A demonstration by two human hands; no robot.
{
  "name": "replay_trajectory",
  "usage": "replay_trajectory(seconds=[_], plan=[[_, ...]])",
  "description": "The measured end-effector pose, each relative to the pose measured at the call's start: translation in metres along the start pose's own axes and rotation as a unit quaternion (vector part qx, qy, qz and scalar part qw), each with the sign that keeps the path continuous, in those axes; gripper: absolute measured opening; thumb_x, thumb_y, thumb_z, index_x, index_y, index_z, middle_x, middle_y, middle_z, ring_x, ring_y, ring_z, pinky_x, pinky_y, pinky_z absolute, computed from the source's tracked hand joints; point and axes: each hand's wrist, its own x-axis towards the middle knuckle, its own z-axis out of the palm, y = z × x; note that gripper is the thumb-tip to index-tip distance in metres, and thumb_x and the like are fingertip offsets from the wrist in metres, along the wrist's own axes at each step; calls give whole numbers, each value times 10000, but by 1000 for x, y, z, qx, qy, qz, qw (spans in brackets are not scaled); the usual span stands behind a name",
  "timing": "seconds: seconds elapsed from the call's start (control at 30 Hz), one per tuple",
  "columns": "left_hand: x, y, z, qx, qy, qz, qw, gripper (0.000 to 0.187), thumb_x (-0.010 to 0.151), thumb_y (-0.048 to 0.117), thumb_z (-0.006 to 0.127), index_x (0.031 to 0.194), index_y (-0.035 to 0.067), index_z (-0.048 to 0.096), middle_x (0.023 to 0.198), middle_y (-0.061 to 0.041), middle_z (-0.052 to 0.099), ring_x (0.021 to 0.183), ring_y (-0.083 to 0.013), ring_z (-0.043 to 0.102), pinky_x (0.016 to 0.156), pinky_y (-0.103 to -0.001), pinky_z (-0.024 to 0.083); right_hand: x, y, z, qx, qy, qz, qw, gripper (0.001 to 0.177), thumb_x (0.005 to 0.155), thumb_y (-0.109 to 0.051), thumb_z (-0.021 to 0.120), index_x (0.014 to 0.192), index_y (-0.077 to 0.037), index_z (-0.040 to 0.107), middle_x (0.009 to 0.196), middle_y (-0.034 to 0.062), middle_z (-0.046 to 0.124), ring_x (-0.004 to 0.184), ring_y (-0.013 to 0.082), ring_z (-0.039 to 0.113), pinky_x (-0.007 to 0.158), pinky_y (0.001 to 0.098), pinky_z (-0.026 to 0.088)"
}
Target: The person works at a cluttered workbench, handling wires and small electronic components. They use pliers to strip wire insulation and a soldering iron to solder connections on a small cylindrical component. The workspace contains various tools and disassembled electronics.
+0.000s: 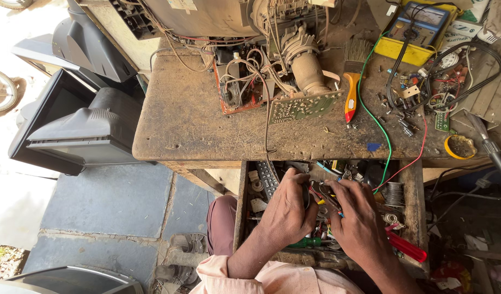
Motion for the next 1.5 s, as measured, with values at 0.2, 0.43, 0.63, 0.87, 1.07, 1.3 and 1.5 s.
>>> replay_trajectory(seconds=[0.2, 0.43, 0.63, 0.87, 1.07, 1.3, 1.5], plan=[[-6, -8, 3, 2, 0, 35, 999, 549, 829, -35, 697, 1279, -105, 390, 1097, -279, 511, 1009, -450, 573, 919, -495, 491, -1, -2, -1, 18, -4, -1, 1000, 630, 692, 43, 744, 1302, 6, 587, 1144, 168, 570, 1043, 349, 589, 872, 462, 520], [-7, -8, 0, 1, -7, 44, 999, 578, 817, -27, 714, 1285, -107, 386, 1148, -291, 510, 1069, -469, 567, 959, -499, 485, -2, 1, 3, 43, 11, -20, 999, 545, 704, 55, 718, 1233, 40, 584, 1122, 192, 607, 1033, 380, 614, 864, 476, 523], [-6, -8, 0, 2, -15, 30, 999, 577, 810, -15, 717, 1282, -105, 398, 1156, -291, 515, 1078, -469, 572, 955, -493, 487, -3, 3, 5, 51, -11, 11, 999, 531, 698, 51, 739, 1210, 32, 601, 1019, 178, 618, 943, 359, 655, 777, 456, 546], [-4, -5, -4, -1, -25, 17, 1000, 561, 821, -2, 703, 1290, -109, 414, 1143, -286, 514, 1067, -464, 574, 958, -485, 490, -4, 7, 6, 22, 2, 8, 1000, 447, 699, 39, 752, 1126, 13, 623, 974, 169, 610, 881, 363, 667, 746, 465, 548], [4, 5, -9, 12, -52, -28, 998, 536, 858, 32, 682, 1316, -102, 439, 1100, -247, 504, 1030, -431, 559, 927, -472, 473, -8, 10, 15, 47, 15, 21, 999, 385, 737, 45, 714, 1108, 17, 614, 957, 173, 616, 816, 370, 686, 680, 472, 556], [16, 15, -15, 59, -78, -51, 994, 564, 815, 70, 716, 1288, -106, 464, 1079, -232, 509, 1018, -412, 561, 890, -468, 482, -7, 14, 26, 57, 57, 14, 997, 271, 825, 23, 701, 1080, 28, 610, 891, 193, 643, 775, 372, 702, 645, 460, 565], [22, 6, -20, 70, -74, -20, 995, 519, 840, 157, 799, 1214, -36, 494, 1044, -196, 526, 964, -400, 594, 813, -461, 519, 1, 16, 18, 44, 97, 2, 994, 247, 837, 15, 715, 1075, 33, 654, 943, 216, 724, 813, 350, 748, 680, 425, 603]])
